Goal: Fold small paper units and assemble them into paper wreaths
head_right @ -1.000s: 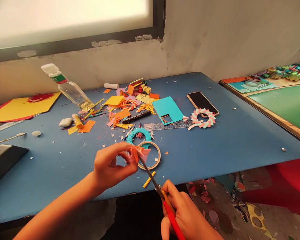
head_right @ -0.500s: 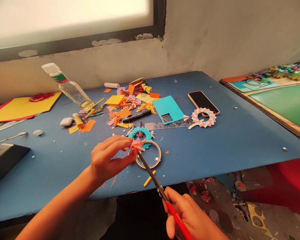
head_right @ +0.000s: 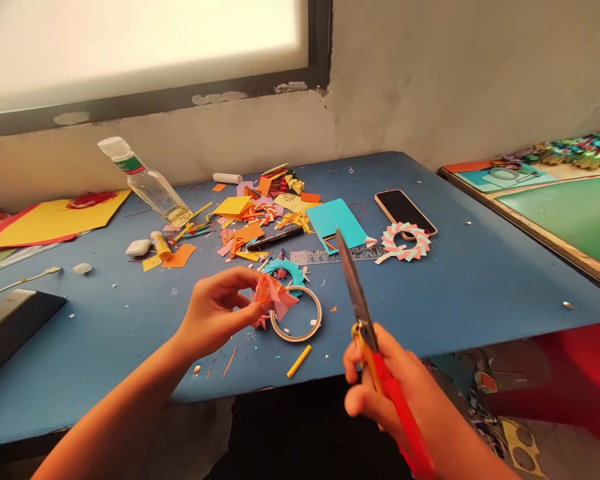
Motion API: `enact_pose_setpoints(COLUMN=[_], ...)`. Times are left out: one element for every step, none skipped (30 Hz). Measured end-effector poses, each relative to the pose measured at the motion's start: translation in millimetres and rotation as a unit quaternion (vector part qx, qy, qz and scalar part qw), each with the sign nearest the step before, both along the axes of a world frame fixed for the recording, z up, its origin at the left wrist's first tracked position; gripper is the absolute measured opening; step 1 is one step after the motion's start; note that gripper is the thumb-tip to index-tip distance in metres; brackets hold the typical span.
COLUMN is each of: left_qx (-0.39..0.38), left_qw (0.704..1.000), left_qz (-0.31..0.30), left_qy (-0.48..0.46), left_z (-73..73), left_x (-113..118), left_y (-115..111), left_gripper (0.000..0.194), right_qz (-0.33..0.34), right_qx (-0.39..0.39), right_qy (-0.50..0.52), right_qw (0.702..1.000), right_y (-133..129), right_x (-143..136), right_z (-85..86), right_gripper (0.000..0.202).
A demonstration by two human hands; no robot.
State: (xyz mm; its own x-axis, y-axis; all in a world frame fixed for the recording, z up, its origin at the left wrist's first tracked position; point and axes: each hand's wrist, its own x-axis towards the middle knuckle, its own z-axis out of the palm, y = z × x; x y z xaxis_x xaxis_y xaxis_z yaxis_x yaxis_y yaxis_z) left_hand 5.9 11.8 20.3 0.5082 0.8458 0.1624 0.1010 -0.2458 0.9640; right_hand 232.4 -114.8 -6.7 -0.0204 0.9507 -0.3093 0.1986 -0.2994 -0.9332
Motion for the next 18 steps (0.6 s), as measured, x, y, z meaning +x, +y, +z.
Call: enact_pose_setpoints(left_qx=[-0.016, -0.028, -0.038, -0.047, -0.055, -0.062, -0.068, -0.071, -0.068, -0.055, -0.031, 0.004, 0.047, 0.091, 0.133, 0.169, 0.200, 0.228], left_qw=[1.000, 0.999, 0.999, 0.998, 0.997, 0.997, 0.996, 0.996, 0.997, 0.997, 0.998, 0.998, 0.996, 0.991, 0.985, 0.979, 0.972, 0.966], left_qz=[-0.011, -0.021, -0.030, -0.039, -0.043, -0.042, -0.037, -0.028, -0.016, -0.001, 0.018, 0.038, 0.062, 0.086, 0.105, 0.116, 0.120, 0.119], left_qy=[-0.002, -0.004, -0.006, -0.009, -0.015, -0.023, -0.032, -0.039, -0.046, -0.050, -0.052, -0.051, -0.046, -0.038, -0.027, -0.014, -0.004, 0.003], left_z=[0.0, -0.2, -0.8, -1.6, -2.6, -4.0, -5.7, -7.6, -9.7, -11.9, -13.9, -15.6, -16.8, -17.5, -17.4, -16.7, -15.6, -14.1], left_x=[0.8, 1.8, 2.8, 3.6, 4.2, 4.4, 4.4, 4.1, 3.7, 3.3, 2.9, 2.6, 2.4, 2.3, 2.1, 2.0, 1.9, 1.8], left_y=[0.2, 0.5, 0.9, 1.6, 2.6, 3.9, 5.6, 7.6, 9.9, 12.2, 14.4, 16.2, 17.6, 18.3, 18.4, 18.0, 17.2, 16.3], left_gripper=[0.011, 0.011, 0.011, 0.012, 0.012, 0.013, 0.013, 0.013, 0.013, 0.013, 0.012, 0.011, 0.011, 0.012, 0.016, 0.020, 0.022, 0.022], right_qz=[-0.003, 0.001, 0.005, 0.011, 0.035, 0.062, 0.086, 0.100, 0.113, 0.123, 0.133, 0.143, 0.151, 0.153, 0.148, 0.140, 0.129, 0.116], right_qx=[0.030, 0.053, 0.070, 0.085, 0.096, 0.101, 0.101, 0.108, 0.117, 0.126, 0.135, 0.140, 0.143, 0.148, 0.155, 0.166, 0.179, 0.193], right_qy=[0.002, 0.004, 0.003, 0.009, 0.018, 0.019, 0.019, 0.023, 0.027, 0.031, 0.036, 0.040, 0.041, 0.040, 0.039, 0.034, 0.025, 0.016], right_qw=[1.000, 0.999, 0.998, 0.996, 0.995, 0.993, 0.991, 0.989, 0.986, 0.984, 0.981, 0.979, 0.977, 0.976, 0.976, 0.976, 0.975, 0.974], right_y=[11.5, 24.1, 37.4, 50.7, 63.5, 75.2, 85.5, 94.3, 101.4, 107.3, 112.0, 115.9, 119.1, 121.9, 124.3, 126.2, 127.7, 128.6], right_x=[0.5, -0.1, -1.8, -4.3, -7.3, -10.5, -13.7, -16.5, -18.8, -20.6, -22.0, -23.0, -23.7, -24.2, -24.5, -24.6, -24.6, -24.5], right_z=[7.5, 15.0, 22.0, 28.2, 33.5, 37.4, 40.1, 41.4, 41.7, 41.1, 39.9, 38.3, 36.5, 34.5, 32.3, 29.9, 27.2, 24.5], right_gripper=[0.041, 0.043, 0.043, 0.046, 0.047, 0.047, 0.045, 0.043, 0.039, 0.036, 0.033, 0.031, 0.029, 0.028, 0.026, 0.026, 0.026, 0.026])
